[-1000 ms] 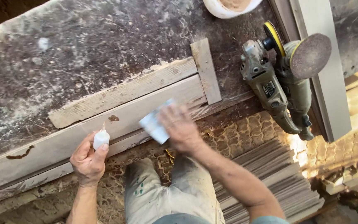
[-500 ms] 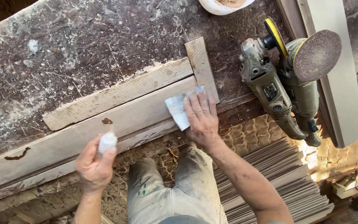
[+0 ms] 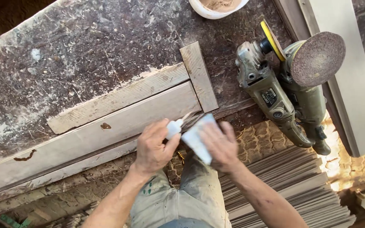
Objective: Sanding wooden boards using an angle grinder with a sanding disc and manual sandpaper, and applying wood filler to cracks.
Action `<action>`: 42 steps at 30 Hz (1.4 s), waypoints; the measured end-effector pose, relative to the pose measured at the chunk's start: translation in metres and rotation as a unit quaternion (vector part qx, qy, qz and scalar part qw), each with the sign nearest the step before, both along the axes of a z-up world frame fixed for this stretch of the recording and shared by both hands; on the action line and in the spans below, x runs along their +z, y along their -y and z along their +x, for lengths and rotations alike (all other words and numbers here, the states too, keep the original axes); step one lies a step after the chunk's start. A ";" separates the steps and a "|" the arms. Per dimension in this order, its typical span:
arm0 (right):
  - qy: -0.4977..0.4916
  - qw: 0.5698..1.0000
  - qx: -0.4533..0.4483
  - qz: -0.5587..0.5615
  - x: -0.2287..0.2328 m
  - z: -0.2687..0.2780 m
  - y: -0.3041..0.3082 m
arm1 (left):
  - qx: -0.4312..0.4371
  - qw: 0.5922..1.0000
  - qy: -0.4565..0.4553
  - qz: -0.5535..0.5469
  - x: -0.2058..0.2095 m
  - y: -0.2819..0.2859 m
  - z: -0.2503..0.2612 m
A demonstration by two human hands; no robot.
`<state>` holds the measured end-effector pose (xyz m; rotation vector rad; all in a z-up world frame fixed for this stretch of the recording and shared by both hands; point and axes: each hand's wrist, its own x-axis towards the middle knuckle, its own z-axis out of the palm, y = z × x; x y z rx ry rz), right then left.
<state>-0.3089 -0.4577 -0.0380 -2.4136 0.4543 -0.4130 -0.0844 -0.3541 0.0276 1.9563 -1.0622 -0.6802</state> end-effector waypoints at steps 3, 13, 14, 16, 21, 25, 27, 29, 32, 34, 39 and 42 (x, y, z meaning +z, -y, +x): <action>0.070 0.992 -0.083 -0.069 -0.030 -0.031 0.026 | -0.042 0.999 0.012 0.018 -0.004 0.013 -0.005; -0.012 0.984 -0.128 -0.120 -0.053 -0.041 0.054 | -0.041 0.994 -0.009 0.101 -0.010 0.015 -0.014; -0.019 0.984 -0.127 -0.125 -0.055 -0.042 0.054 | -0.041 0.994 -0.009 0.096 -0.010 0.015 -0.013; -0.021 0.983 -0.130 -0.126 -0.055 -0.041 0.054 | -0.023 0.997 -0.030 0.070 -0.006 0.017 -0.012; -0.021 0.983 -0.138 -0.118 -0.053 -0.038 0.052 | 0.004 0.997 -0.056 0.048 -0.002 0.013 -0.012; -0.022 0.982 -0.137 -0.125 -0.053 -0.039 0.051 | 0.022 0.995 -0.046 0.087 0.001 0.006 -0.013; -0.023 0.982 -0.134 -0.130 -0.055 -0.042 0.050 | 0.028 0.996 -0.042 0.077 0.002 0.002 -0.012; -0.036 0.981 -0.134 -0.134 -0.059 -0.046 0.050 | 0.031 0.993 -0.041 0.109 0.001 -0.002 -0.011; -0.042 0.980 -0.131 -0.141 -0.056 -0.042 0.051 | 0.049 0.995 -0.047 0.079 0.002 -0.007 -0.009; -0.044 0.981 -0.130 -0.141 -0.053 -0.042 0.052 | 0.053 0.994 -0.050 0.080 -0.002 -0.014 -0.011; -0.015 0.986 -0.117 -0.117 -0.031 -0.019 0.039 | 0.112 0.990 -0.055 0.071 0.005 -0.049 0.002; -0.023 0.986 -0.131 -0.105 -0.020 0.004 0.034 | 0.145 0.987 -0.063 0.009 0.003 -0.094 0.016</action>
